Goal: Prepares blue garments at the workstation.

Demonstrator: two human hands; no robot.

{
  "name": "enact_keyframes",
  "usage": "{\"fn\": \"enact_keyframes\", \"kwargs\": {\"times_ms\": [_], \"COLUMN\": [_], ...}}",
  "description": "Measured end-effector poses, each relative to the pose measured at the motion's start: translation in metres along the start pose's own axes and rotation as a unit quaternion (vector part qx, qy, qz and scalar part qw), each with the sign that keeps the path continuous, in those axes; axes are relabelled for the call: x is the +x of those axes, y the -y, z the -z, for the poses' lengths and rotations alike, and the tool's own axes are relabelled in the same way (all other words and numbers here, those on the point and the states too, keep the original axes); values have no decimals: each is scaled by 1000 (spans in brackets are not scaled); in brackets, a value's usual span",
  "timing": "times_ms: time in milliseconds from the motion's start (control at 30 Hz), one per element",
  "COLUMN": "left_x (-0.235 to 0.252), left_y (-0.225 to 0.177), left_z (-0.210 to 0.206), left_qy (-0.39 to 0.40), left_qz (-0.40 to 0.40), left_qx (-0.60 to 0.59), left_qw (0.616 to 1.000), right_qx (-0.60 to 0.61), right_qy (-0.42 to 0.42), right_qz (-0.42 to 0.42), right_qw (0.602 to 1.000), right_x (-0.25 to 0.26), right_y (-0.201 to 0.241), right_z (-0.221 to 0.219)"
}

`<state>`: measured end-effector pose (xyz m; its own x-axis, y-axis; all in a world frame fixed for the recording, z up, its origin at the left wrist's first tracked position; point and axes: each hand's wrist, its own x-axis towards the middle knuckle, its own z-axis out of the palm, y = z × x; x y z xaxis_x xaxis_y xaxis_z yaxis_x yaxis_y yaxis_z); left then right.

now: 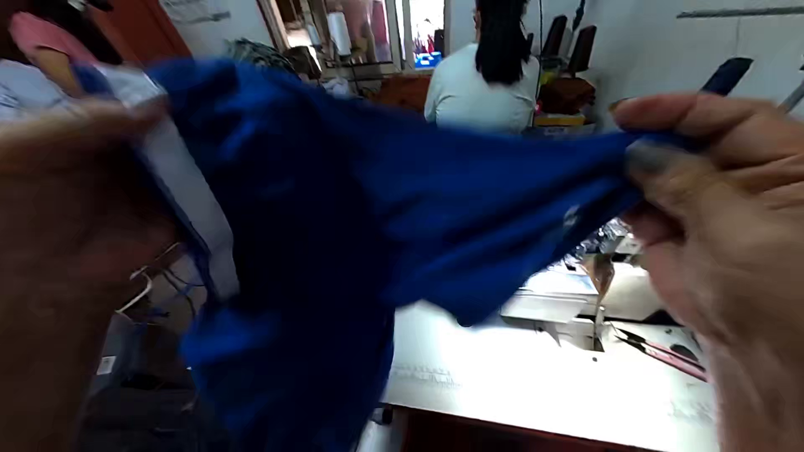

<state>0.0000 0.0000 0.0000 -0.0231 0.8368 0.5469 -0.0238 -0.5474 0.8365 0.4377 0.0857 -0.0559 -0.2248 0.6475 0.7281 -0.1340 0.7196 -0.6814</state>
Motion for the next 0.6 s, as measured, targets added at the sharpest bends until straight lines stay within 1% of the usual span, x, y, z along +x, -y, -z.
{"fn": "enact_keyframes", "kwargs": {"times_ms": [67, 100, 133, 200, 233, 267, 300, 367, 400, 433, 467, 500, 567, 600], "left_x": [-12, -26, -47, -93, -114, -132, -151, -189, -204, -216, -224, -228, -228, -229], "left_y": [-29, -32, -24, 10, 32, 56, 81, 125, 140, 149, 153, 152, 145, 142], "left_z": [0, 0, -4, -45, -66, -83, -95, -112, -119, -127, -134, -142, -156, -161], "left_qy": [16, 34, 40, -16, -23, -31, -37, -58, -65, -70, -77, -87, -109, -115], "left_qz": [-4, -1, 0, 15, 47, 81, 119, 180, 194, 197, 194, 191, 201, 206], "left_qx": [-8, -5, 12, 76, 108, 138, 153, 181, 217, 265, 303, 330, 360, 362], "left_qw": [1000, 999, 999, 997, 993, 987, 980, 965, 955, 941, 930, 920, 905, 902], "right_qx": [26, 27, 13, -31, -69, -114, -160, -240, -277, -311, -333, -335, -269, -233], "right_qy": [-8, -6, -1, 27, 51, 94, 154, 274, 307, 320, 309, 294, 303, 329], "right_qz": [44, 46, 32, -44, -94, -132, -153, -187, -212, -237, -232, -198, -131, -110], "right_qw": [999, 999, 999, 998, 992, 980, 963, 912, 885, 863, 860, 873, 905, 908], "right_x": [11, 7, -2, -32, -50, -67, -81, -105, -115, -121, -127, -131, -138, -142], "right_y": [3, 3, 2, -5, -9, -15, -23, -33, -32, -30, -29, -30, -37, -43], "right_z": [10, 16, 19, 24, 28, 32, 38, 42, 37, 29, 16, 1, -29, -42]}}
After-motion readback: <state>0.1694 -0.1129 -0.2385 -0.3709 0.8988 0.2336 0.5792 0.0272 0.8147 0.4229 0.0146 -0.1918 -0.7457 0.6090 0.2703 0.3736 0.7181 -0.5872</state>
